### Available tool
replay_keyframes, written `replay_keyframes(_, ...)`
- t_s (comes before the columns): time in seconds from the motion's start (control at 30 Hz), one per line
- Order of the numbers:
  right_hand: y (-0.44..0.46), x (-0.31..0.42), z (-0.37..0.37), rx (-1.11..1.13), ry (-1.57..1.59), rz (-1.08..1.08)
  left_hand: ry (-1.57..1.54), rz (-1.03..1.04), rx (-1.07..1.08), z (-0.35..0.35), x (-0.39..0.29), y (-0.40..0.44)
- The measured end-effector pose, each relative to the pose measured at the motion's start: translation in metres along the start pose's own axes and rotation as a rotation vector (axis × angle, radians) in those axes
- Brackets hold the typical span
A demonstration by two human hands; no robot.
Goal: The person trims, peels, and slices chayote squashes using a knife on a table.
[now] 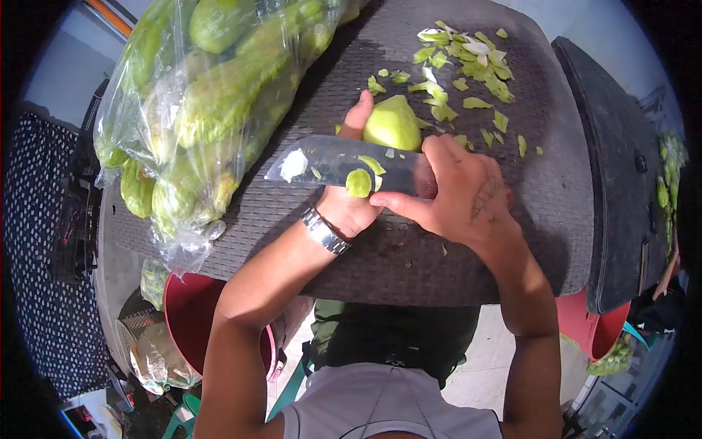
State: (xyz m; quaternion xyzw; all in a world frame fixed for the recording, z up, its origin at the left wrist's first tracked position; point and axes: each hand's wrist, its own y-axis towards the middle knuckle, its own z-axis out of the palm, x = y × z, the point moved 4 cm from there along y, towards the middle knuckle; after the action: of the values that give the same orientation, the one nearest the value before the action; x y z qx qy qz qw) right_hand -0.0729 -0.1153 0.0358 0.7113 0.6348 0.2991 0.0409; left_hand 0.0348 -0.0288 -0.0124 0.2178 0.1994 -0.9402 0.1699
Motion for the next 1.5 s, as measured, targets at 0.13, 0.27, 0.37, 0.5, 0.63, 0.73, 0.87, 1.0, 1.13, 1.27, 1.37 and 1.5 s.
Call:
replay_keyframes(0.13,-0.001,-0.002,0.002,0.000,0.010,-0.023,-0.030,-0.013,0.051,-0.003,0.000,0.003)
replay_keyframes(0.27,-0.002,-0.002,0.004,-0.018,0.004,-0.052,-0.035,-0.038,0.044,-0.001,0.001,0.000)
replay_keyframes(0.37,-0.001,-0.002,0.002,-0.018,0.021,-0.046,-0.015,-0.016,-0.014,0.001,0.002,0.000)
replay_keyframes(0.5,-0.001,-0.002,0.002,-0.031,0.019,-0.060,0.004,-0.013,-0.008,-0.002,0.004,0.001)
replay_keyframes(0.63,-0.001,-0.003,0.004,-0.019,0.025,-0.057,-0.007,-0.014,-0.009,-0.001,0.005,0.001)
replay_keyframes(0.73,-0.001,-0.002,0.004,-0.029,0.021,-0.065,-0.024,-0.010,-0.011,-0.007,0.007,0.005)
replay_keyframes(0.87,-0.001,-0.003,0.005,-0.013,0.022,-0.053,-0.026,-0.080,0.135,-0.013,0.005,0.005)
replay_keyframes(1.0,0.002,-0.006,0.000,0.029,0.026,0.001,0.082,0.015,0.047,-0.008,0.000,0.002)
replay_keyframes(1.13,0.013,-0.026,-0.019,0.092,0.130,0.149,0.092,0.149,-0.017,-0.022,-0.006,0.006)
replay_keyframes(1.27,0.014,-0.076,-0.031,-0.013,0.166,0.390,0.225,0.104,-0.078,0.000,-0.011,-0.003)
replay_keyframes(1.37,0.017,-0.081,-0.033,0.006,0.276,0.436,0.252,0.128,-0.095,0.001,-0.012,-0.004)
replay_keyframes(1.5,0.013,-0.029,-0.021,0.143,0.265,0.263,0.179,0.200,-0.122,-0.010,-0.005,0.008)
